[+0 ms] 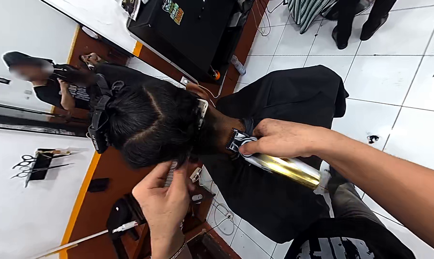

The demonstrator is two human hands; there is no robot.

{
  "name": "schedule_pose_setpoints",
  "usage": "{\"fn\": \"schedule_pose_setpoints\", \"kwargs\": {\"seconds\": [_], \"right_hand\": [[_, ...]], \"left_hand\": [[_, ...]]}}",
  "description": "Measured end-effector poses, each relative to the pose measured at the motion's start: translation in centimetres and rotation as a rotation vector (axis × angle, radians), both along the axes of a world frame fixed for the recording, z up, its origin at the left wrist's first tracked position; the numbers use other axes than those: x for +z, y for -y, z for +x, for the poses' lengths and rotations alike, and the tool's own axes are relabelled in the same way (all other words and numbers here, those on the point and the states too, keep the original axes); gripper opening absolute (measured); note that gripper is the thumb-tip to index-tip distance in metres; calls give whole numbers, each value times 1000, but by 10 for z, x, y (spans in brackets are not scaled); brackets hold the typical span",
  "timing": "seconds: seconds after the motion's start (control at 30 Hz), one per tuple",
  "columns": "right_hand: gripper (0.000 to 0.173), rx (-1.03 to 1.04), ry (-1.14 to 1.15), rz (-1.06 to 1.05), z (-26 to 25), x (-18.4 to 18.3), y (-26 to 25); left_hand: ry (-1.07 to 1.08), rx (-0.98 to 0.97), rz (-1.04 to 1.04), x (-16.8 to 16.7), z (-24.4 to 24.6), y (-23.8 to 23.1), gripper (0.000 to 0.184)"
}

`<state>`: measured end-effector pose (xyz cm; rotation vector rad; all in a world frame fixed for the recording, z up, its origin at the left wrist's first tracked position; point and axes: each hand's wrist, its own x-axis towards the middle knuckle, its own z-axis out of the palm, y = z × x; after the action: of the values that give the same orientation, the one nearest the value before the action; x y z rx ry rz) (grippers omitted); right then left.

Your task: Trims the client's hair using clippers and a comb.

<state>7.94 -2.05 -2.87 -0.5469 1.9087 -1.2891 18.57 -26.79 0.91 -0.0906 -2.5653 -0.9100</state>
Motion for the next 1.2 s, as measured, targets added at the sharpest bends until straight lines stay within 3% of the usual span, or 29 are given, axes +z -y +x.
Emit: {"fn": "schedule_pose_setpoints", "kwargs": {"seconds": [0.17, 0.33, 0.57, 0.67, 1.2], "right_hand": [[40, 32, -80, -67, -6, 5, 10], [34, 16, 39, -92, -10, 11, 10], [38, 59, -44, -87, -15, 11, 8], [30, 67, -115, -178, -14, 8, 13], [29, 61, -130, -103, 4, 10, 14]], "left_hand": [[-5, 5, -1, 7, -3, 2, 16], [1, 11, -10, 12, -6, 3, 15], [1, 21, -18, 16, -7, 1, 17], [14, 29, -16, 18, -6, 2, 17], [-13, 2, -15, 24, -9, -2, 18]]}}
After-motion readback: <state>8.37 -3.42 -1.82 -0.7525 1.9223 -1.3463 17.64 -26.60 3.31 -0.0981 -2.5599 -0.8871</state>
